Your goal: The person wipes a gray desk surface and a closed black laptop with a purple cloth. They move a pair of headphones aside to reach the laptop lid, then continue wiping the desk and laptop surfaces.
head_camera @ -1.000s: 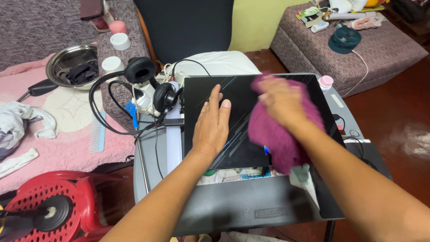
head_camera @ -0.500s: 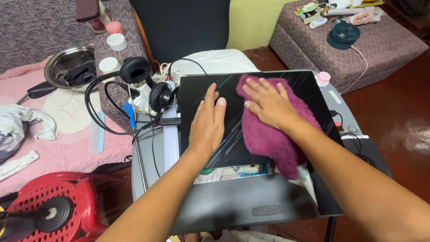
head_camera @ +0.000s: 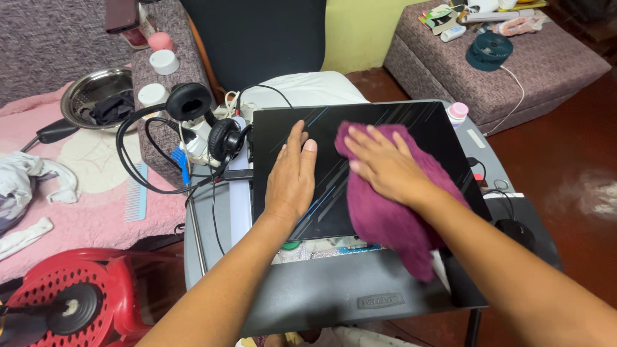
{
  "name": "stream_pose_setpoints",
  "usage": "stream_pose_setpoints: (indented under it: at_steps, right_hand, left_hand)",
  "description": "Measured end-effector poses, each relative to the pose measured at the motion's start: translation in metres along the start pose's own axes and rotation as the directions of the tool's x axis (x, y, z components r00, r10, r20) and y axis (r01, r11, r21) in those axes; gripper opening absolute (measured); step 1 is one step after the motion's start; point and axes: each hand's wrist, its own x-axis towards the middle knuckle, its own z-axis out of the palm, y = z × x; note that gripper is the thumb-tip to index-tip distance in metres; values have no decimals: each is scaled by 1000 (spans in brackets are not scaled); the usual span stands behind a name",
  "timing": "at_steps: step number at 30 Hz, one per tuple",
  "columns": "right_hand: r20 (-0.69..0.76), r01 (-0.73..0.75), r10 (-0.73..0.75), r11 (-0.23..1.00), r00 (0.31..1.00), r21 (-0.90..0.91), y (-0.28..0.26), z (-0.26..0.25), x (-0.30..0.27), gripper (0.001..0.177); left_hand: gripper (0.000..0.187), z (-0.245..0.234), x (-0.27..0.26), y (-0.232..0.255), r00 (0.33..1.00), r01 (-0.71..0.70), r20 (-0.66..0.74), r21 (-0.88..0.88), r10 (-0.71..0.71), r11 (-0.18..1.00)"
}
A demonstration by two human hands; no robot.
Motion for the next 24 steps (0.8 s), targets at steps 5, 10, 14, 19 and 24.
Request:
stream_pose_setpoints:
  at_steps: [5,10,14,19,24]
  right_hand:
    - [-113,-264,262,964,958,-6,12,-33,-43,57]
    - [-128,-241,233,969,964,-54,-4,-24,-31,57]
    - [-67,83,-79,995,995,50,-16,-16,-65,54]
    - [-216,-105,101,995,971,-6,2,-40,-94,54]
    - [-338,-37,30,999,941,-13,-30,-19,-102,46]
  left_hand:
    - [59,-1,-2,2,1000,9,-3,25,-9,1000]
    - [59,-3,-2,5,1000,9,-2,14,-9,1000]
    - [60,-2,-1,4,1000,28,4,5,-28,1000]
    - [61,-2,-3,5,1000,16,-2,31,-16,999]
    - [62,-4,-2,8,1000,20,-3,17,-19,1000]
